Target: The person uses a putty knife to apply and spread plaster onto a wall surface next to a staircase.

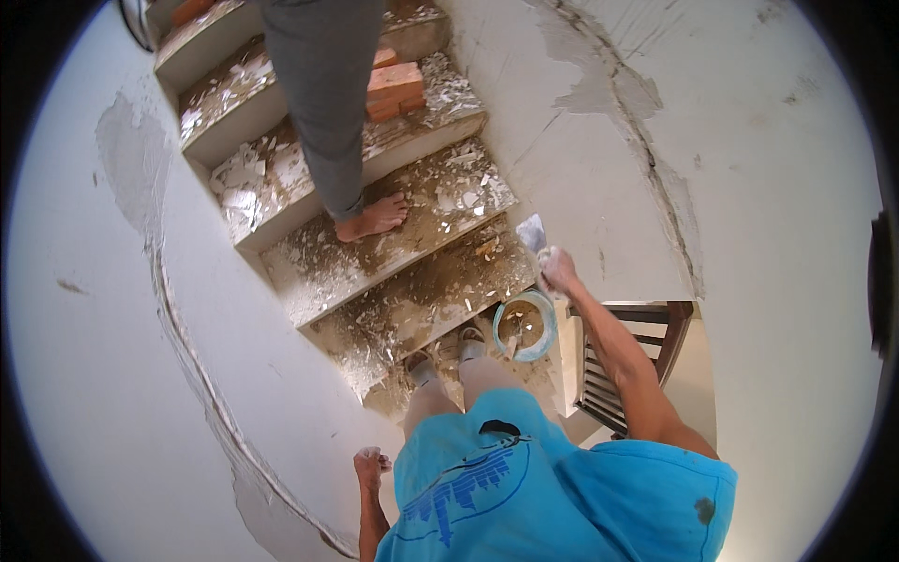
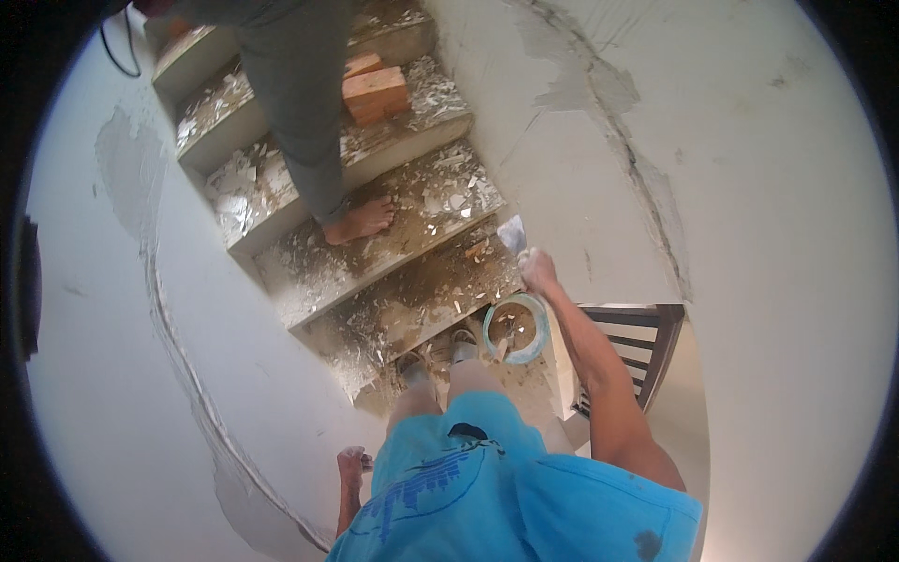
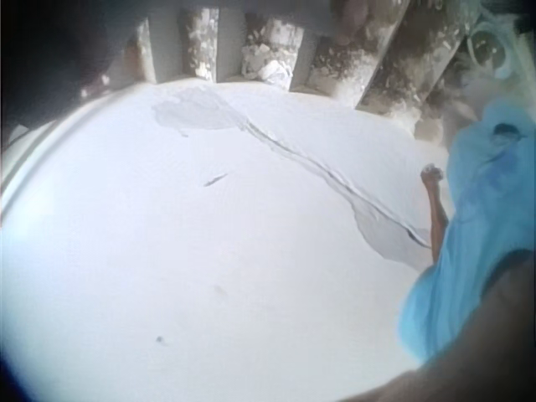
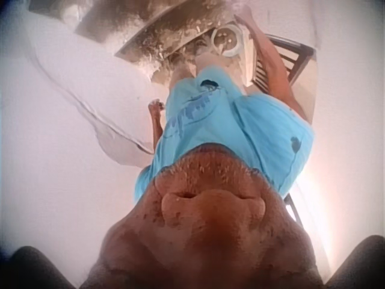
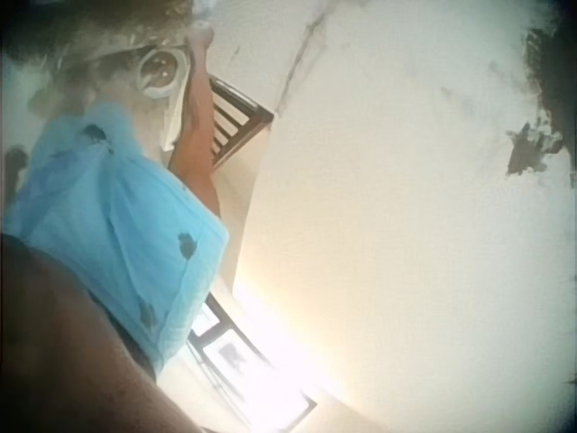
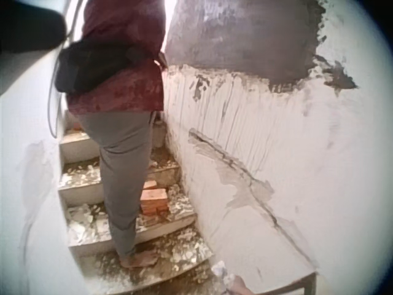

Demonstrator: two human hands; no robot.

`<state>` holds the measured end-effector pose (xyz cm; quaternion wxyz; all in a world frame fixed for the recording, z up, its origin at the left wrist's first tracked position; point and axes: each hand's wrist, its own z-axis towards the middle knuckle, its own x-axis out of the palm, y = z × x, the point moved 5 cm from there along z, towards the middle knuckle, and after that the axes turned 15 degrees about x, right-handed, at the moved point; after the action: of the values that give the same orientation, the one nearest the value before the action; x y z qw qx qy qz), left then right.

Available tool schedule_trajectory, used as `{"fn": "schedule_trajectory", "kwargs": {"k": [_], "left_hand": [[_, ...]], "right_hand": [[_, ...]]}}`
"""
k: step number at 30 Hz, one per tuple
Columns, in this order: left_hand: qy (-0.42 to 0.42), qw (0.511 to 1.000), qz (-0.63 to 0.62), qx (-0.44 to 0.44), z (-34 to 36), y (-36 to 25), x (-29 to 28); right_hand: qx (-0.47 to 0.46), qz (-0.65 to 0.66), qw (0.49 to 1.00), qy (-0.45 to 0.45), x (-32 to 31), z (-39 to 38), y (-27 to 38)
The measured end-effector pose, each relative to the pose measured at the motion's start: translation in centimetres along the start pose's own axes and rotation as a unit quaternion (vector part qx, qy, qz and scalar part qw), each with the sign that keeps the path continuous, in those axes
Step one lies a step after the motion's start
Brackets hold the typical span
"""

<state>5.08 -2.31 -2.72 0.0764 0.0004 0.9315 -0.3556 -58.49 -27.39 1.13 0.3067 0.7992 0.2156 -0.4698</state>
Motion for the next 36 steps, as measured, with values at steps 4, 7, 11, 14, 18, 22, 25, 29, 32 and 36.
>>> {"fn": "schedule_trajectory", "kwargs": {"k": [4, 7, 11, 14, 18, 22, 25, 29, 32, 36], "left_hand": [[0.035, 0.998, 0.025, 0.038, 2.1, -3.1, 2.3], [0.061, 0.995, 0.038, 0.067, 4.0, -5.8, 3.7], [0.079, 0.990, 0.069, 0.092, 6.0, -8.5, 4.7], [0.084, 0.988, 0.078, 0.107, 6.6, -9.1, 5.0], [0.088, 0.986, 0.086, 0.109, 6.8, -8.9, 4.6], [0.075, 0.988, 0.072, 0.110, 5.6, -8.8, 3.7], [0.057, 0.991, 0.067, 0.096, 5.0, -7.6, 2.2], [0.047, 0.994, 0.059, 0.080, 4.7, -5.9, 1.1], [0.062, 0.994, 0.066, 0.068, 5.2, -5.4, 2.0], [0.034, 0.996, 0.029, 0.081, 4.7, -6.1, 2.4]], "right_hand": [[0.137, 0.365, 0.902, 0.186, -5.9, -7.6, 3.6], [0.091, 0.451, 0.873, 0.160, -11.1, -9.4, 5.1], [-0.008, 0.558, 0.827, 0.067, -18.7, -11.2, 8.1], [-0.046, 0.560, 0.827, 0.032, -22.5, -10.7, 10.0], [-0.077, 0.578, 0.810, -0.052, -25.9, -8.9, 12.5], [-0.107, 0.592, 0.791, -0.112, -28.0, -7.7, 15.0], [-0.106, 0.593, 0.789, -0.122, -28.8, -6.6, 16.1], [-0.068, 0.557, 0.816, -0.139, -30.6, -4.7, 18.3], [-0.119, 0.604, 0.772, -0.154, -31.0, -1.9, 20.5], [-0.088, 0.612, 0.768, -0.169, -28.8, -3.1, 20.1]]}}
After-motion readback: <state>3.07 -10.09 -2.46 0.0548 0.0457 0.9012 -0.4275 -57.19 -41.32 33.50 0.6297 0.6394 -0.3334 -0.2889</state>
